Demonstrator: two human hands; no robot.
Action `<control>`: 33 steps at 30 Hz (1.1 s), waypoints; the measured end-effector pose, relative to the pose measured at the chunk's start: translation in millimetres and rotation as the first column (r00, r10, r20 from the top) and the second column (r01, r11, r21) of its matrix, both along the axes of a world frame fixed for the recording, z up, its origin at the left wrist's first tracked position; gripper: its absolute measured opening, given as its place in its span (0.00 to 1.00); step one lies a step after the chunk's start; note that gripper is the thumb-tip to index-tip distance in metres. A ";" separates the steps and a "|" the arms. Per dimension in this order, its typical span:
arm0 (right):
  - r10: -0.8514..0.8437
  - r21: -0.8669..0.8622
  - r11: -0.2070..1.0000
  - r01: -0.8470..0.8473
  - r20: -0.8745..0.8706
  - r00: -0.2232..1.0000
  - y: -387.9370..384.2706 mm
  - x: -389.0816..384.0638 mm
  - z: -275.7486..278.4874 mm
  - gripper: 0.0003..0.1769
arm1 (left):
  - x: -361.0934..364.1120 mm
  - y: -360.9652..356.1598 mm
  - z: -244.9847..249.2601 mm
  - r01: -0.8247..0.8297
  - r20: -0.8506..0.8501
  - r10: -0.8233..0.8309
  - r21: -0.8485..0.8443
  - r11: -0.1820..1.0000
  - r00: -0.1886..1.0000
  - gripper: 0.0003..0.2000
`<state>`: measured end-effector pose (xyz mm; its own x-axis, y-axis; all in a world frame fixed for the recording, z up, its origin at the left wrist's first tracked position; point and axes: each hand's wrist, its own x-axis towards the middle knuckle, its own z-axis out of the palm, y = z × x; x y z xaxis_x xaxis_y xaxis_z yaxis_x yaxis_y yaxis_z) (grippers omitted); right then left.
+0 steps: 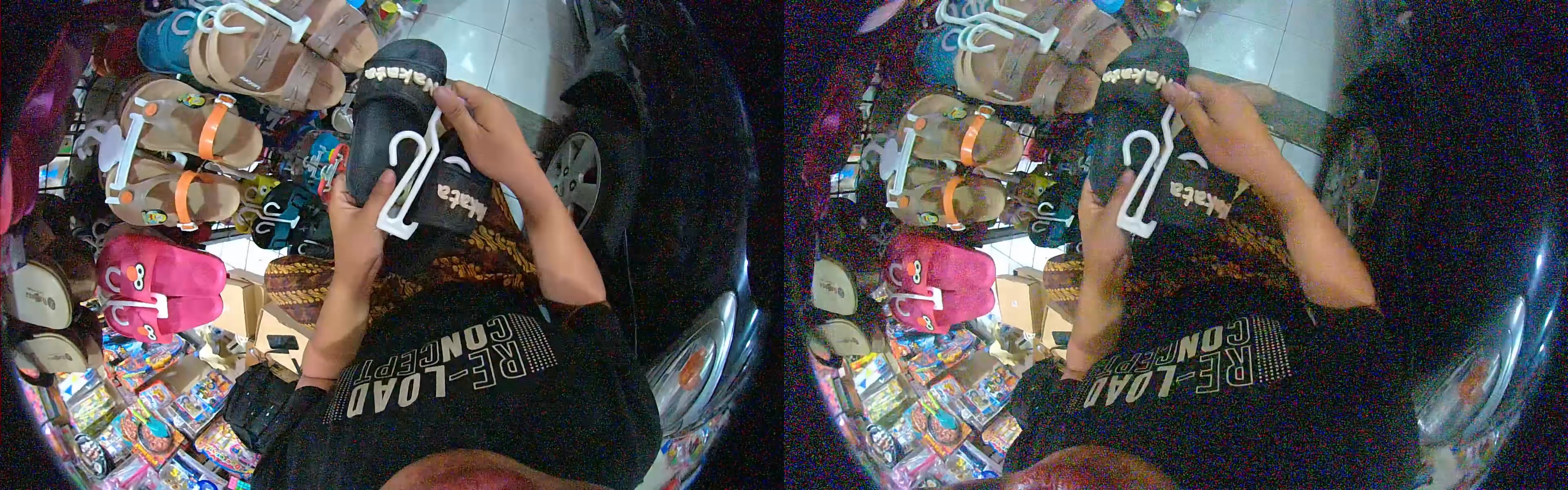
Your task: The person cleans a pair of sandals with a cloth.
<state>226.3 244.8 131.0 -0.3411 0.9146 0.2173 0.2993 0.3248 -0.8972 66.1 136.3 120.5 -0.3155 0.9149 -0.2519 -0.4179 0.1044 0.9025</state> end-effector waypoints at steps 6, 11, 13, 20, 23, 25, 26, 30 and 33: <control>-0.098 -0.027 0.995 0.100 0.083 0.992 1.2 11.8 -10.0 0.25 | -3.9 -4.1 -17.1 0.071 -0.129 -0.055 0.126 0.989 0.990 0.16; -0.147 0.028 0.989 0.145 0.112 0.983 -0.9 17.8 -24.6 0.24 | -15.1 -9.4 -22.5 0.182 -0.323 -0.142 0.095 0.979 0.936 0.19; -0.200 -0.070 0.978 0.198 -0.030 0.979 2.6 19.7 -34.0 0.25 | -17.9 -13.5 -23.8 0.212 -0.372 -0.168 0.081 0.974 0.913 0.20; -0.290 -0.044 0.952 0.302 0.181 0.940 10.6 48.9 -33.7 0.27 | -39.6 -33.5 -53.8 0.303 -0.578 -0.281 -0.060 0.951 0.766 0.23; -0.249 -0.092 0.959 0.270 0.187 0.950 9.9 48.4 -45.7 0.27 | -35.9 -38.4 -74.2 0.223 -0.320 -0.259 -0.145 0.964 0.911 0.22; -0.223 -0.063 0.971 0.231 0.118 0.968 6.5 42.7 -53.2 0.27 | -28.6 -42.0 -89.7 0.172 -0.008 -0.175 -0.127 0.977 0.985 0.21; -0.217 -0.082 0.971 0.226 0.113 0.970 4.0 41.7 -57.2 0.27 | -27.9 -44.1 -97.7 0.176 0.159 -0.147 -0.186 0.967 0.976 0.21; -0.276 -0.167 0.938 0.304 0.169 0.946 -18.1 40.3 -68.2 0.27 | -32.7 -38.9 -128.9 0.290 0.443 -0.123 -0.334 0.897 0.888 0.22; -0.292 -0.100 0.945 0.312 0.179 0.940 -41.8 34.3 -85.2 0.26 | -21.3 -40.7 -126.2 0.197 0.404 -0.043 -0.347 0.917 0.914 0.23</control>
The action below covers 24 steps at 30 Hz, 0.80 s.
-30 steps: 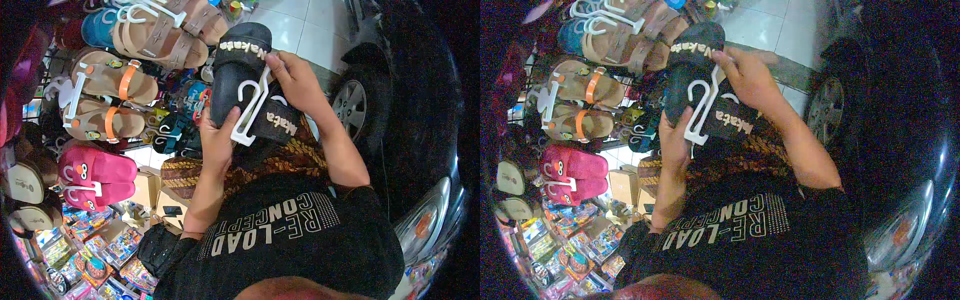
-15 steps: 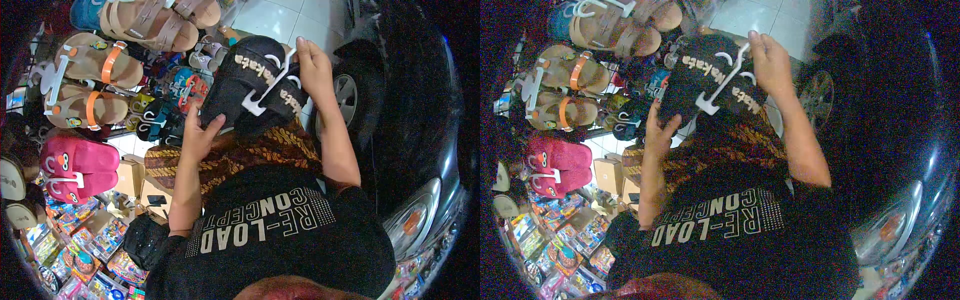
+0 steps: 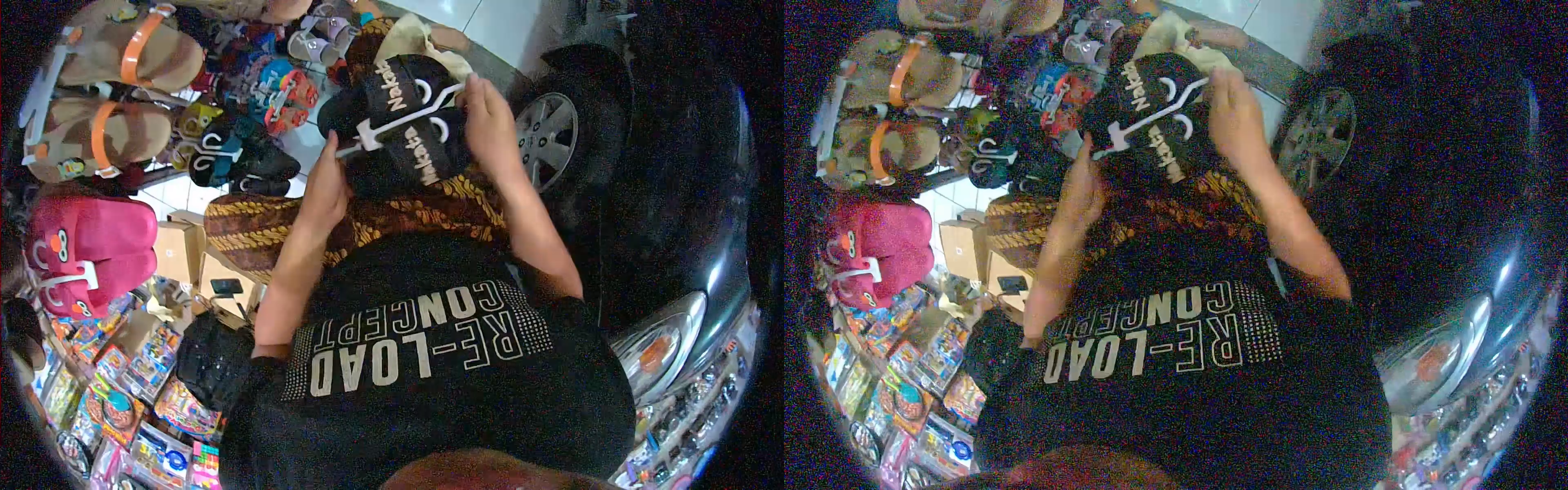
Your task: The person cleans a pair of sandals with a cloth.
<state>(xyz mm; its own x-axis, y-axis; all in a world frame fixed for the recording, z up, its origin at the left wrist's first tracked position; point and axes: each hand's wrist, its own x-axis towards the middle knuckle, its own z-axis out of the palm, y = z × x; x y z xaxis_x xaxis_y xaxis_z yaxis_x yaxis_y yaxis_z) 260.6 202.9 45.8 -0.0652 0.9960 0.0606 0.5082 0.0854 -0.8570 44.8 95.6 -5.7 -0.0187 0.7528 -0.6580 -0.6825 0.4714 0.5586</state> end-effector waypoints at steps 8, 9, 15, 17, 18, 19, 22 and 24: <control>0.185 -0.128 0.977 -0.170 0.118 0.976 -18.7 -1.7 14.9 0.20 | 3.7 20.6 0.8 -0.087 -0.211 0.079 -0.031 0.996 0.974 0.26; 0.223 -0.148 0.966 -0.211 0.069 0.972 -17.7 0.3 17.9 0.17 | 2.3 21.4 -8.6 -0.073 -0.264 0.056 -0.053 0.996 0.963 0.26; 0.272 0.086 0.955 -0.283 0.123 0.954 -3.9 15.7 20.8 0.14 | -6.9 15.8 -28.5 0.077 -0.895 -0.031 0.004 0.997 0.446 0.22; 0.260 0.156 0.948 -0.276 0.118 0.958 2.7 14.1 25.6 0.14 | -3.7 17.2 -21.2 0.042 -0.935 0.135 0.157 0.987 0.327 0.20; 0.266 0.111 0.955 -0.275 0.086 0.960 2.1 11.4 27.3 0.14 | -9.1 16.3 -23.1 0.042 -0.938 0.140 0.162 0.986 0.316 0.19; 0.271 0.066 0.959 -0.274 0.052 0.961 0.3 8.8 29.4 0.14 | -14.6 15.3 -24.9 0.042 -0.941 0.145 0.166 0.985 0.304 0.18; 0.359 0.033 0.934 -0.357 -0.087 0.929 -0.9 -3.2 35.5 0.14 | -37.8 6.1 -47.1 0.126 -0.965 0.203 0.226 0.966 0.168 0.16; 0.432 0.019 0.899 -0.437 -0.190 0.882 -3.0 -13.4 39.4 0.14 | -59.3 -3.7 -73.4 0.207 -0.961 0.276 0.272 0.940 0.007 0.18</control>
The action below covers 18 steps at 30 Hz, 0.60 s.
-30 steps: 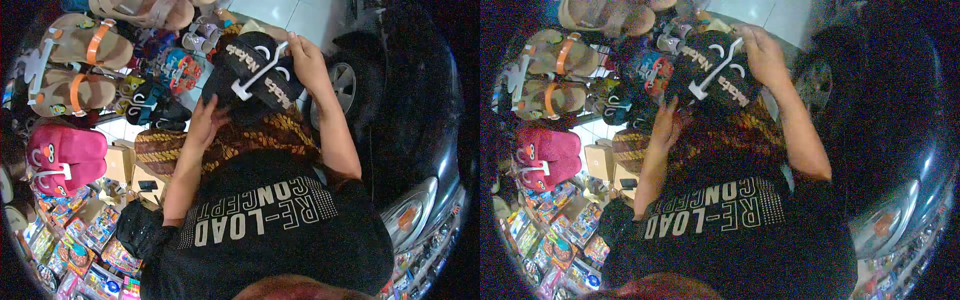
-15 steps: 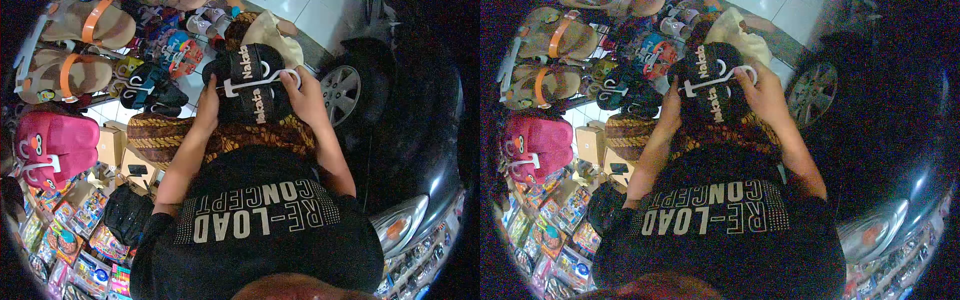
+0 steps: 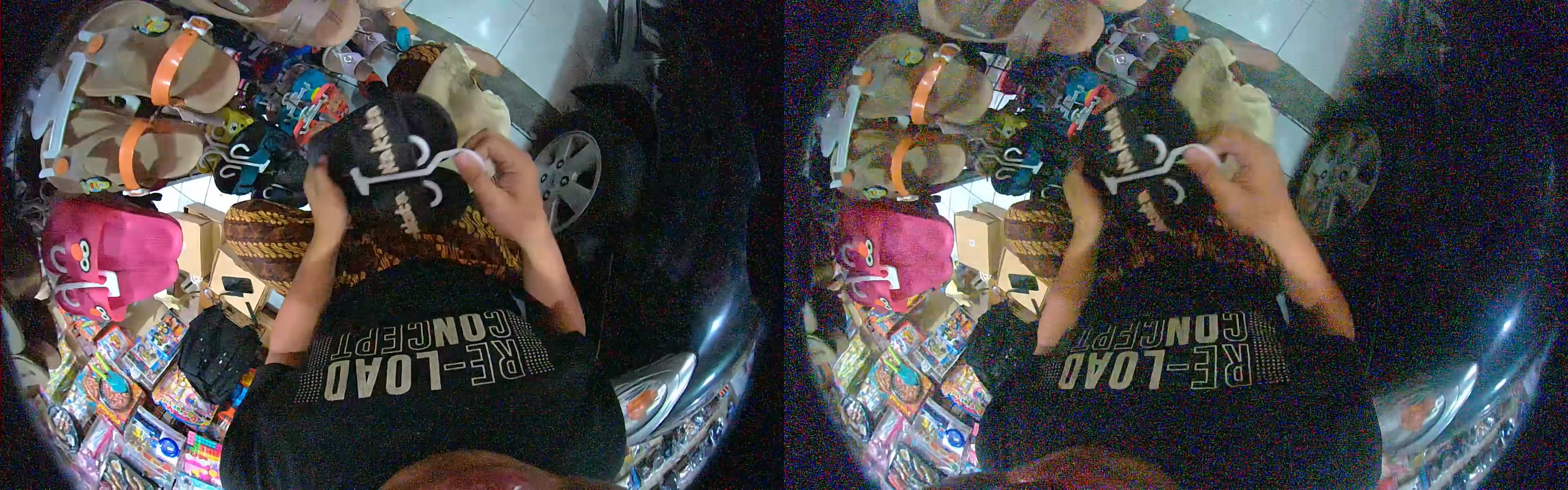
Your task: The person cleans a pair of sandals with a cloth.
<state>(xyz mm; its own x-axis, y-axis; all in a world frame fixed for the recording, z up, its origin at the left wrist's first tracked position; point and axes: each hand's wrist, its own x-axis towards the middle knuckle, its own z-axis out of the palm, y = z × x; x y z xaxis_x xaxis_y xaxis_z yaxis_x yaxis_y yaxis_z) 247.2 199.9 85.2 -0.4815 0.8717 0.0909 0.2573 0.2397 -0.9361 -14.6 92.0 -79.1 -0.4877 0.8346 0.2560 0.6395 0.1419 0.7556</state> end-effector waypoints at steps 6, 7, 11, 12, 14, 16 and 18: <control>0.492 0.072 0.869 -0.490 -0.016 0.870 45.5 -58.0 8.1 0.12 | -6.8 -5.1 25.2 -0.090 0.897 0.194 -0.172 0.981 0.397 0.20; 0.607 0.077 0.790 -0.609 0.041 0.793 52.6 -69.3 -7.3 0.13 | -12.7 -6.4 26.6 -0.056 0.866 0.302 -0.306 0.950 0.399 0.21; 0.708 -0.015 0.652 -0.758 0.371 0.601 65.1 -119.7 -39.5 0.15 | -29.4 -24.7 24.8 -0.116 0.774 0.266 -0.244 0.963 0.575 0.23; 0.658 0.095 0.629 -0.772 0.463 0.594 65.1 -129.6 -54.7 0.15 | -18.5 -18.6 41.5 -0.144 0.656 0.249 -0.211 0.967 0.712 0.23; 0.605 0.155 0.589 -0.793 0.565 0.560 72.8 -141.1 -63.5 0.16 | -18.1 -15.1 45.1 -0.109 0.448 0.142 -0.099 0.989 0.883 0.24; 0.627 0.058 0.574 -0.817 0.610 0.484 85.2 -145.3 -63.6 0.18 | -2.4 0.9 58.1 -0.115 0.358 0.146 -0.105 0.988 0.922 0.26; 0.683 -0.005 0.434 -0.901 0.654 0.325 101.1 -148.9 -69.0 0.21 | 1.5 17.6 60.9 -0.050 -0.020 0.047 -0.215 0.975 0.999 0.32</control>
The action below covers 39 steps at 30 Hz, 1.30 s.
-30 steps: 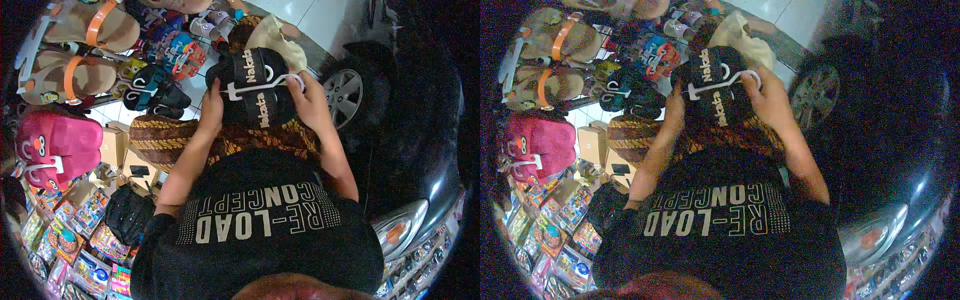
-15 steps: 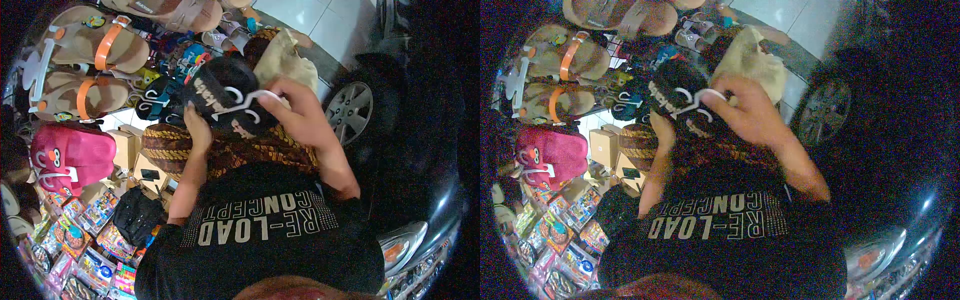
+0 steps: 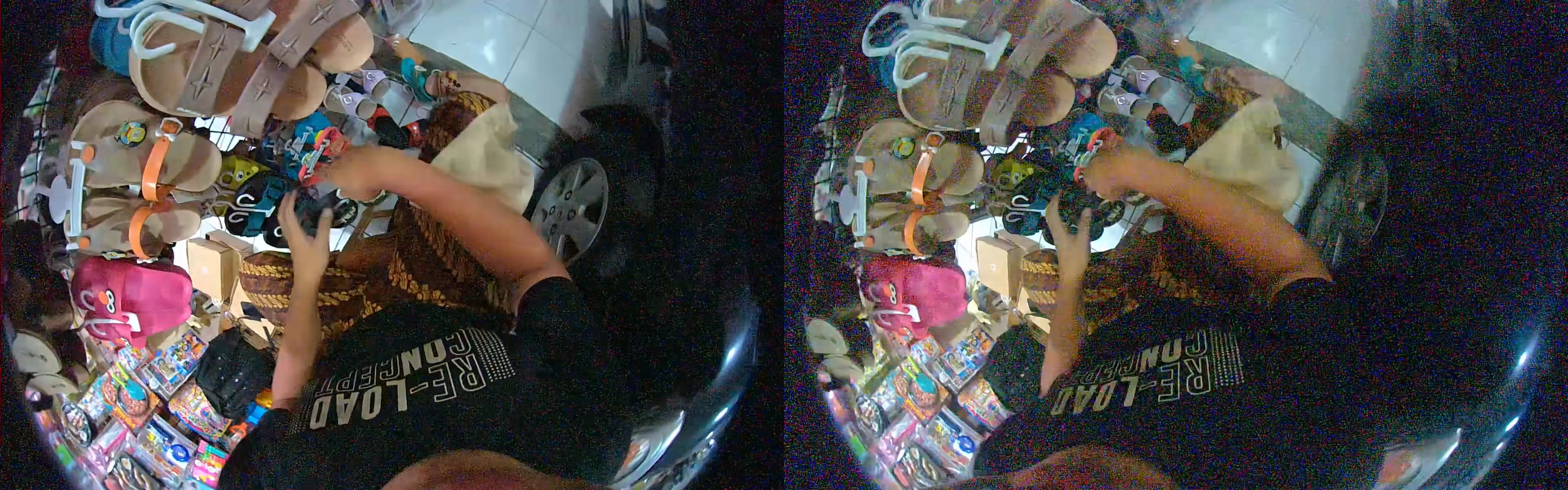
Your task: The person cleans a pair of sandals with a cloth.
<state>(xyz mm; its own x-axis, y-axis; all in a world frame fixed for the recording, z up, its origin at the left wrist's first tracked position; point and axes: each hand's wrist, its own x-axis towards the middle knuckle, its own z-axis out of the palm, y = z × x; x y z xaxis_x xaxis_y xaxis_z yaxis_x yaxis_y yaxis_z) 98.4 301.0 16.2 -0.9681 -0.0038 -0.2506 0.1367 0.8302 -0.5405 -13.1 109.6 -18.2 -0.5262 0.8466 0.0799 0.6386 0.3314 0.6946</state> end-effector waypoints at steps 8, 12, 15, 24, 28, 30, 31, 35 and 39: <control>0.029 -0.018 0.999 -0.028 0.020 0.999 115.2 -26.2 -95.8 0.13 | -15.7 106.0 -84.1 0.283 0.055 -0.281 -0.041 0.958 0.958 0.20; -0.297 -0.076 0.954 0.291 -0.078 0.952 160.0 0.2 -131.4 0.13 | -6.6 161.0 -91.2 0.269 0.014 -0.271 -0.184 0.945 0.963 0.17; -0.447 -0.105 0.894 0.435 -0.240 0.861 175.8 -8.8 -170.1 0.13 | -11.6 193.1 -101.1 0.243 0.009 -0.246 -0.180 0.953 0.969 0.16; -0.647 -0.305 0.753 0.583 -0.506 0.571 176.3 -28.1 -174.1 0.13 | -41.8 227.0 -136.4 0.181 0.000 -0.182 -0.112 0.977 0.983 0.15; -0.759 -0.312 0.555 0.771 -0.569 0.316 173.4 -38.7 -176.5 0.22 | -45.8 229.9 -168.5 0.154 0.060 -0.165 0.151 0.976 0.984 0.31; -0.872 -0.346 0.393 0.852 -0.435 0.225 192.8 -36.1 -169.1 0.26 | -28.3 214.3 -159.9 0.138 -0.198 -0.123 0.060 0.989 0.972 0.39; -0.905 -0.418 0.325 0.848 -0.398 0.151 194.5 -24.4 -151.4 0.23 | -11.2 207.7 -153.4 0.089 -0.263 -0.062 0.093 0.992 0.963 0.37; -0.934 -0.308 0.316 0.897 -0.268 0.237 184.8 27.8 -67.5 0.20 | 15.7 143.4 -182.6 0.155 -0.183 -0.148 0.024 0.988 0.972 0.33; -0.841 -0.213 0.525 0.824 -0.283 0.462 155.9 97.7 -4.5 0.28 | 36.8 77.6 -189.3 0.436 0.171 -0.404 -0.233 0.869 0.898 0.28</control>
